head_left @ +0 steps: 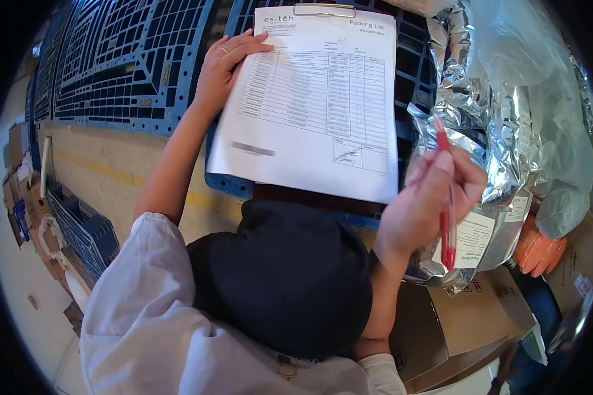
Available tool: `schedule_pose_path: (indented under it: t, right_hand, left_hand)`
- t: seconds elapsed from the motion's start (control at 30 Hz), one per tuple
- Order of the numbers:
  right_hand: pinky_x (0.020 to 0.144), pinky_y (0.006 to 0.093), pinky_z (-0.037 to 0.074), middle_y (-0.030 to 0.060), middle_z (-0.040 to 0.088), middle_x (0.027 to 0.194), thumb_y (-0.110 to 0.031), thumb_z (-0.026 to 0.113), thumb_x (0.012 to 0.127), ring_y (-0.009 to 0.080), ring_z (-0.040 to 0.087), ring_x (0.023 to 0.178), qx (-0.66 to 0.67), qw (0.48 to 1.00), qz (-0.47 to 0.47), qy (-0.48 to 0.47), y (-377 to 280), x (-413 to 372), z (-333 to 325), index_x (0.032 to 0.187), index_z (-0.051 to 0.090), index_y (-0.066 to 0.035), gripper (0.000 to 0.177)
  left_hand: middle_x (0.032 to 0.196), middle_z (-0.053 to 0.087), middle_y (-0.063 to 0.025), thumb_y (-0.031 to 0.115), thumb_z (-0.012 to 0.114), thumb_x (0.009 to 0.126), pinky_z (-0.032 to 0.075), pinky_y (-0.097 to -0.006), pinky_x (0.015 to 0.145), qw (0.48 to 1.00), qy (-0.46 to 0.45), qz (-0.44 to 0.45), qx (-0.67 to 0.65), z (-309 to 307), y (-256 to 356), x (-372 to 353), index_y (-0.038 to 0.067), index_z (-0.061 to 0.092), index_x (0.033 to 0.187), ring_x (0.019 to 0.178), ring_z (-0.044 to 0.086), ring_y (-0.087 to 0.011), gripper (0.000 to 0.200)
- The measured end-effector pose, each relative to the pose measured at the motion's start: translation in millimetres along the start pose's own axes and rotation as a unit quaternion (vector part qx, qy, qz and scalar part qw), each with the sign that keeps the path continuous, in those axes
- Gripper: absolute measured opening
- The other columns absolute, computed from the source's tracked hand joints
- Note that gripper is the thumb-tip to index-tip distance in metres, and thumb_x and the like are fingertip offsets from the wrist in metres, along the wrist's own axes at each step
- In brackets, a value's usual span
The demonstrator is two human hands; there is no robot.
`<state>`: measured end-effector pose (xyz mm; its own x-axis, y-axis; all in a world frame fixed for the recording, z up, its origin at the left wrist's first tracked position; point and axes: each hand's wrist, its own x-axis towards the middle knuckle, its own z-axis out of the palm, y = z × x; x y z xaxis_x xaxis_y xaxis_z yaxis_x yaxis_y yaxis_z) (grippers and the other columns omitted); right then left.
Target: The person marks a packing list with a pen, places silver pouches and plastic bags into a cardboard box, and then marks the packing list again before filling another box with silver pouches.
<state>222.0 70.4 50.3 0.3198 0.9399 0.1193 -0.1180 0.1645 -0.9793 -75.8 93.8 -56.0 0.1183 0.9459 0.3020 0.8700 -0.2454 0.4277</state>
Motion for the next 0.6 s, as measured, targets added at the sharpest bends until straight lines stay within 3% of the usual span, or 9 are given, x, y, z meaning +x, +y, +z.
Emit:
schedule_pose_path:
  t: [0.03, 0.13, 0.17, 0.23, 0.27, 0.3, 0.37, 0.4, 0.6]
  right_hand:
    - [0.054, 0.0184, 0.039, 0.0090, 0.051, 0.084, -0.004, 0.056, 0.086, 0.0073, 0.046, 0.064, 0.021, 1.000, 0.014, -0.001, -6.7, 0.5, -2.2, 0.097, 0.043, -0.001, 0.017]
    - [0.047, 0.0178, 0.038, 0.0101, 0.052, 0.084, -0.007, 0.054, 0.087, 0.0089, 0.047, 0.060, 0.060, 0.996, 0.006, 0.060, -21.1, 1.9, -7.5, 0.098, 0.043, -0.004, 0.015]
    - [0.047, 0.0178, 0.038, 0.0105, 0.053, 0.084, -0.007, 0.053, 0.088, 0.0090, 0.047, 0.059, 0.092, 0.993, 0.009, 0.079, -24.4, 1.3, -7.5, 0.098, 0.043, -0.004, 0.014]
    - [0.047, 0.0179, 0.038, 0.0104, 0.054, 0.083, -0.007, 0.053, 0.088, 0.0088, 0.047, 0.058, 0.071, 0.993, 0.022, 0.093, -21.4, 3.2, -2.1, 0.097, 0.044, -0.004, 0.013]
    - [0.046, 0.0180, 0.037, 0.0103, 0.055, 0.082, -0.008, 0.053, 0.089, 0.0087, 0.047, 0.057, 0.050, 0.992, 0.036, 0.110, -19.2, 4.5, 0.8, 0.097, 0.044, -0.004, 0.012]
    - [0.046, 0.0180, 0.037, 0.0103, 0.055, 0.082, -0.008, 0.053, 0.089, 0.0087, 0.047, 0.057, 0.050, 0.992, 0.035, 0.110, -14.9, 4.5, 1.6, 0.097, 0.044, -0.004, 0.012]
    - [0.047, 0.0181, 0.035, 0.0093, 0.057, 0.079, -0.008, 0.053, 0.089, 0.0078, 0.047, 0.056, 0.108, 0.985, 0.134, 0.032, 0.3, 1.9, 2.2, 0.096, 0.045, -0.005, 0.011]
    - [0.047, 0.0182, 0.034, 0.0078, 0.057, 0.074, -0.008, 0.054, 0.089, 0.0072, 0.046, 0.055, 0.152, 0.974, 0.162, 0.051, 8.8, 1.5, 6.9, 0.095, 0.046, -0.004, 0.011]
    - [0.049, 0.0179, 0.037, 0.0101, 0.061, 0.082, -0.009, 0.058, 0.089, 0.0060, 0.048, 0.055, 0.093, 0.978, 0.183, 0.046, 52.5, 7.4, 23.5, 0.098, 0.050, 0.000, 0.015]
  left_hand:
    - [0.122, 0.060, -0.0017, 0.018, 0.058, 0.085, 0.026, -0.0427, 0.107, 1.000, 0.002, 0.000, 0.001, 0.3, -0.5, 0.5, 0.019, 0.065, 0.110, 0.123, 0.048, -0.0208, 0.027]
    - [0.110, 0.064, -0.0051, 0.019, 0.058, 0.085, 0.032, -0.0414, 0.102, 1.000, 0.020, -0.003, 0.001, -5.5, 10.9, 3.5, 0.010, 0.064, 0.107, 0.111, 0.056, -0.0215, 0.025]
    - [0.093, 0.065, -0.0093, 0.018, 0.058, 0.086, 0.042, -0.0387, 0.087, 0.996, 0.092, -0.016, 0.004, 7.0, -12.7, 3.5, 0.006, 0.063, 0.094, 0.091, 0.060, -0.0263, 0.016]
    - [0.075, 0.059, -0.0129, 0.016, 0.056, 0.088, 0.043, -0.0375, 0.070, 0.991, 0.069, -0.112, -0.005, 0.9, -4.3, 5.7, 0.001, 0.057, 0.081, 0.074, 0.056, -0.0306, 0.018]
    - [0.065, 0.051, -0.0144, 0.016, 0.055, 0.090, 0.040, -0.0372, 0.061, 0.990, 0.110, -0.084, -0.038, 0.8, 3.4, 9.9, -0.002, 0.051, 0.073, 0.064, 0.050, -0.0327, 0.025]
    - [0.065, 0.051, -0.0144, 0.016, 0.055, 0.090, 0.040, -0.0372, 0.061, 0.990, 0.111, -0.084, -0.039, 1.4, 3.0, 9.6, -0.002, 0.051, 0.073, 0.064, 0.050, -0.0327, 0.025]
    - [0.065, 0.052, -0.0142, 0.016, 0.055, 0.089, 0.041, -0.0373, 0.062, 0.991, 0.101, -0.090, -0.021, 2.6, 0.4, 9.0, -0.001, 0.052, 0.073, 0.065, 0.051, -0.0325, 0.024]
    - [0.065, 0.052, -0.0142, 0.016, 0.055, 0.089, 0.041, -0.0373, 0.062, 0.991, 0.100, -0.088, -0.020, 2.7, 0.9, 10.0, -0.001, 0.052, 0.073, 0.065, 0.051, -0.0325, 0.024]
    - [0.065, 0.054, -0.0141, 0.018, 0.055, 0.089, 0.042, -0.0375, 0.064, 0.988, 0.102, -0.111, -0.020, 4.3, 1.1, 9.1, -0.001, 0.053, 0.073, 0.066, 0.052, -0.0335, 0.025]
